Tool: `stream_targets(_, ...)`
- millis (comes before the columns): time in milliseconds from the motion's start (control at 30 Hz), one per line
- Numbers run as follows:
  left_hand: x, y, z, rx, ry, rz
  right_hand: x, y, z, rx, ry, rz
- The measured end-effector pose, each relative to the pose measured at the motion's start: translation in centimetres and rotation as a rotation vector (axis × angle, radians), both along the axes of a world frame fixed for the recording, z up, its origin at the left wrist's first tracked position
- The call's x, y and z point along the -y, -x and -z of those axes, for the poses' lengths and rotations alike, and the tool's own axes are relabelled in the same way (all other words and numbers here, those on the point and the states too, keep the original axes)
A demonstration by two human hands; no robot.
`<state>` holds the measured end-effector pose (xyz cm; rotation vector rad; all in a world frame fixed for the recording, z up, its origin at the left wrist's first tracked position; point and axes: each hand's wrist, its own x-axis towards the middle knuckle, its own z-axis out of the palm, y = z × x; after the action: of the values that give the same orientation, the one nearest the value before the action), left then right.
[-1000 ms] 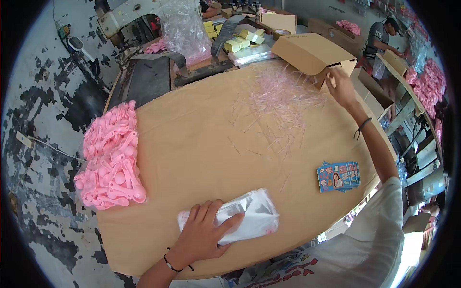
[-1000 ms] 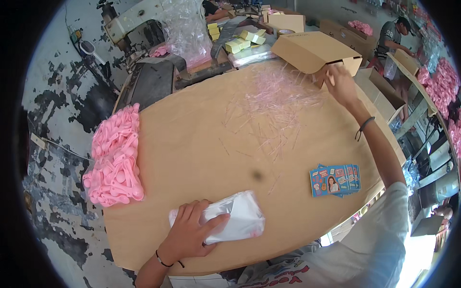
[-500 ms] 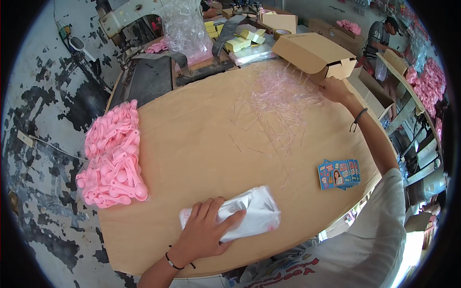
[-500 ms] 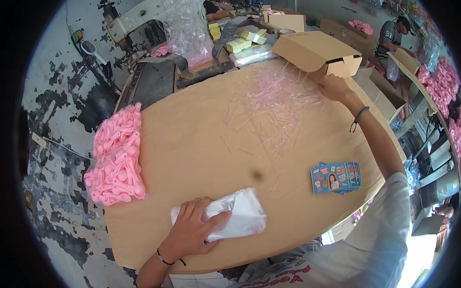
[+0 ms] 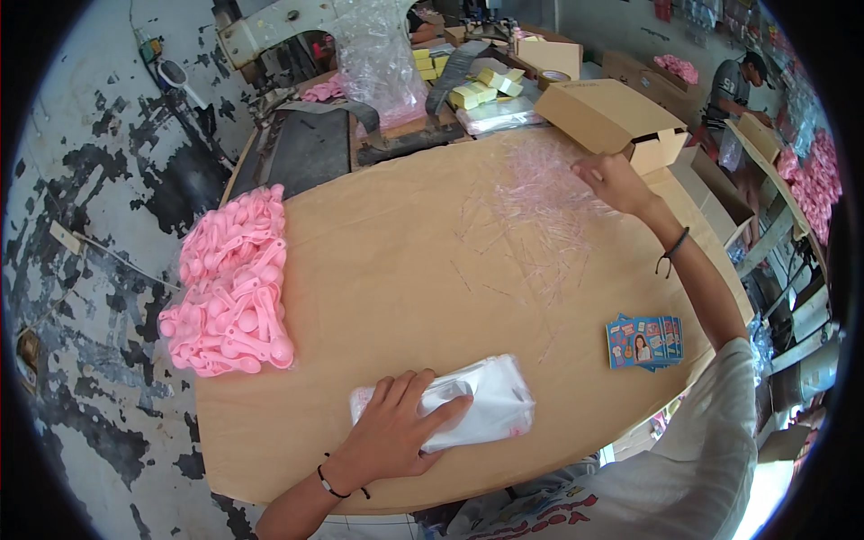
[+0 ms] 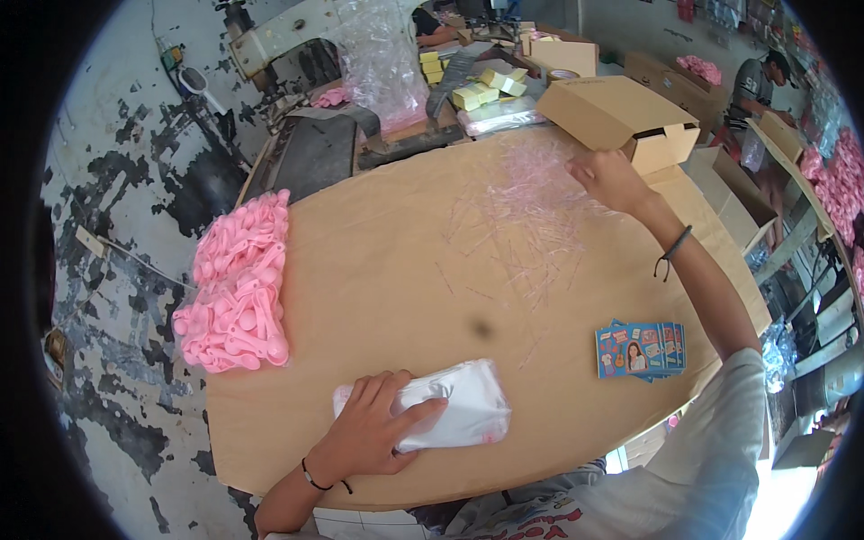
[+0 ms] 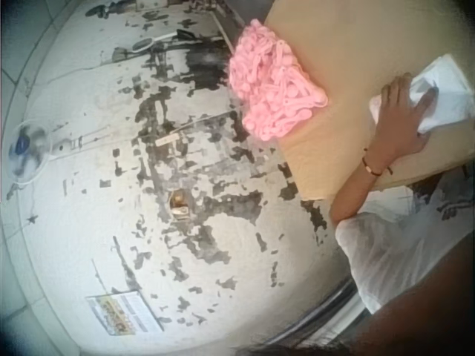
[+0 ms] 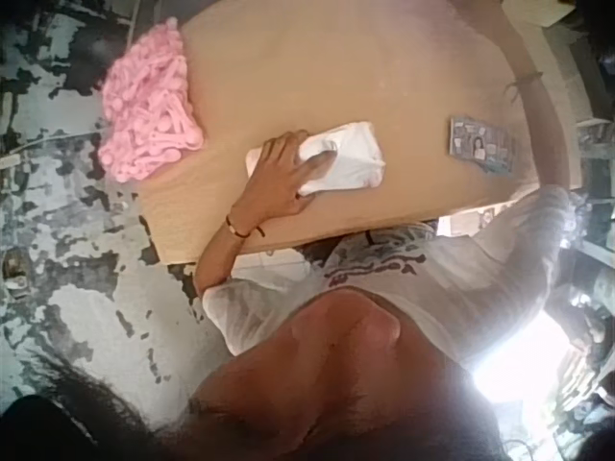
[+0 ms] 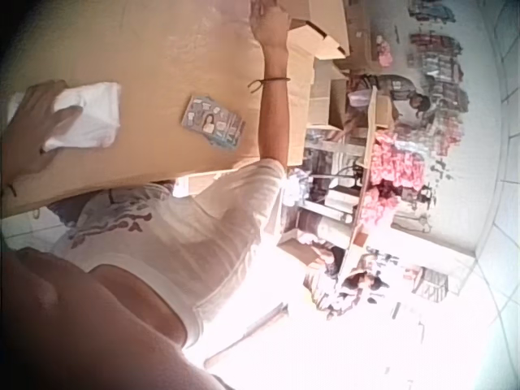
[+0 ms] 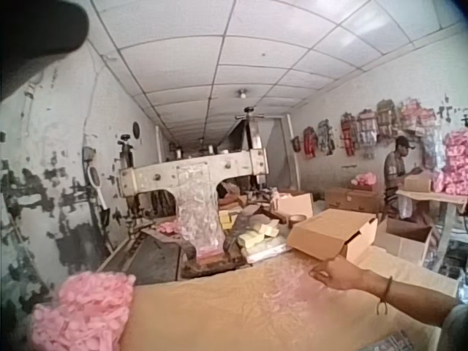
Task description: Sorting pink plastic clips or components from a bag and arranging them on a workbench.
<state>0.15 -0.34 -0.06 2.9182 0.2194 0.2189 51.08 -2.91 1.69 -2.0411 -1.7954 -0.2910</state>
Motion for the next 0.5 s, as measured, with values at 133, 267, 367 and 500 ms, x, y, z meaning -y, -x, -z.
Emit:
stream_targets(133,0.0,-0.1,-0.1,-0.013,0.040,-0.001,-2.4,3.4,-3.7,-0.325,-0.425,-0.081)
stream_targets(267,0.0,0.1,0.0,0.020,0.050,-0.012,-4.2,1.6,-5.3,0.102,0.110,-0.112)
stream_targets(367,0.0,0.0,-0.2,-0.015,0.053,-0.002,-4.9,2.5,-5.0,0.037,-0.222,-0.118)
stream_targets(500,-0.4,-0.1,-0.4,-0.010,0.035,-0.021,-3.2,4.5,-3.1,0.059,0.050,-0.106)
